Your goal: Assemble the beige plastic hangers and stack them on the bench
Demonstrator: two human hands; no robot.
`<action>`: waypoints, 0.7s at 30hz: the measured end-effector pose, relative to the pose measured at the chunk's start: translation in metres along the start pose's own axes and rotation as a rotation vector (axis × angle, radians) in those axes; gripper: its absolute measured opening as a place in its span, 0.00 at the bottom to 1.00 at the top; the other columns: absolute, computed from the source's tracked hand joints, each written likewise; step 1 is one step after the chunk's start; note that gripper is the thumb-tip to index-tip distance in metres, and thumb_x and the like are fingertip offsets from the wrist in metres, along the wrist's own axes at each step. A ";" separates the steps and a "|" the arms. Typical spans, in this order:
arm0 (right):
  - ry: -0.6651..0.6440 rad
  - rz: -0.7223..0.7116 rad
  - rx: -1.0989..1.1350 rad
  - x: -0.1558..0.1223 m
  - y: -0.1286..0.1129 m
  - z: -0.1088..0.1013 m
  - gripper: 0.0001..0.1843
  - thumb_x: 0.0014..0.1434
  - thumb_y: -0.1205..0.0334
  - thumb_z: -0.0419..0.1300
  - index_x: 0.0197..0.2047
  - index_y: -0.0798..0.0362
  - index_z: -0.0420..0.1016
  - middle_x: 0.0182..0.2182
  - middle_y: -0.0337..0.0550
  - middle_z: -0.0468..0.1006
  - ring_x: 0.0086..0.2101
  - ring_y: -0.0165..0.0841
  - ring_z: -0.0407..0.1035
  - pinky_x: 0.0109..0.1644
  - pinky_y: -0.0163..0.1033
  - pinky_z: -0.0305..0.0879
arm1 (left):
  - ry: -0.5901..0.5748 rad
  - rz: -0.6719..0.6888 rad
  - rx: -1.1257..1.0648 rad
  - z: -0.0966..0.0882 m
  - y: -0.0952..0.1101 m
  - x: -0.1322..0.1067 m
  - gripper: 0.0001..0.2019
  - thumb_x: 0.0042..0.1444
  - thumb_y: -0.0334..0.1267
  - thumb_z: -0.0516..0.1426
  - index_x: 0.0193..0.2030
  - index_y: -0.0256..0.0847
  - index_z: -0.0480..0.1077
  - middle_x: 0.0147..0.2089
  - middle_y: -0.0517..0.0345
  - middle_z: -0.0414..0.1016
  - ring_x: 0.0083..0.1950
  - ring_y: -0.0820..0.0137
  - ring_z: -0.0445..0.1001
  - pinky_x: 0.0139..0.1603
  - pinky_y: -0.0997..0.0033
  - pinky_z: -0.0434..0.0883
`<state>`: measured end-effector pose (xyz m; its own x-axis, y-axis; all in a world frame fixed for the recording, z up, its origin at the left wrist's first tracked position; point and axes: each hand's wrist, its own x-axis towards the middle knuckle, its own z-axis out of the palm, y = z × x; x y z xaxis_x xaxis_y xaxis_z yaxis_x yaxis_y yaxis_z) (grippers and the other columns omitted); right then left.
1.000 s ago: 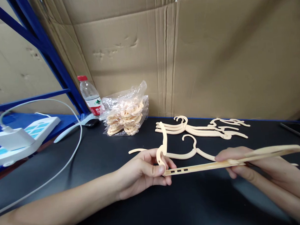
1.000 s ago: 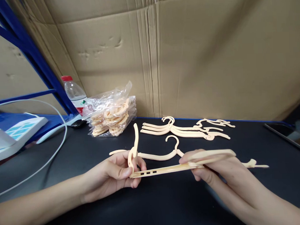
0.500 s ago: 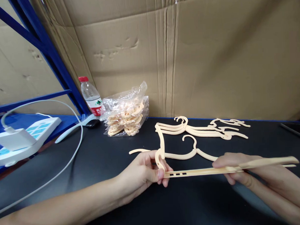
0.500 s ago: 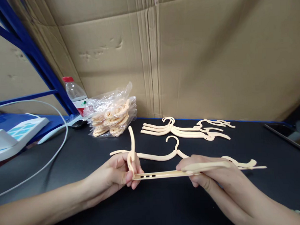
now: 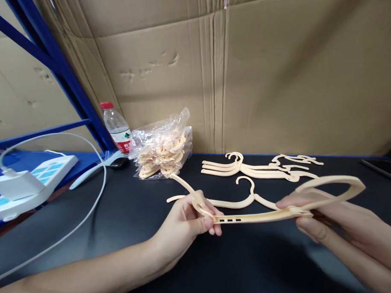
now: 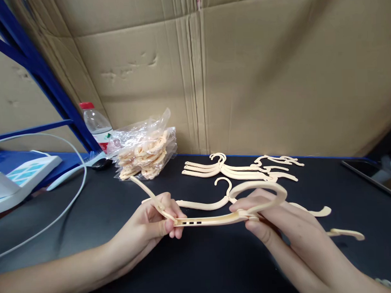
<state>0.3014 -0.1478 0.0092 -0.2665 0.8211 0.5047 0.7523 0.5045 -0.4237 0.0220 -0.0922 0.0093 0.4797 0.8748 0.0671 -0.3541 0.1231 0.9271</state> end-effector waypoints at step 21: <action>0.192 0.370 0.489 0.038 -0.002 0.002 0.20 0.52 0.47 0.64 0.43 0.50 0.68 0.21 0.37 0.73 0.21 0.35 0.72 0.26 0.38 0.75 | 0.008 -0.254 0.101 0.014 -0.007 -0.019 0.14 0.51 0.38 0.65 0.29 0.37 0.63 0.37 0.53 0.77 0.28 0.71 0.78 0.29 0.75 0.73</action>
<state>0.2881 -0.1170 0.0278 0.1044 0.9248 0.3660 0.4005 0.2977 -0.8666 0.0262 -0.1159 0.0066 0.5368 0.8254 -0.1747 -0.1410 0.2919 0.9460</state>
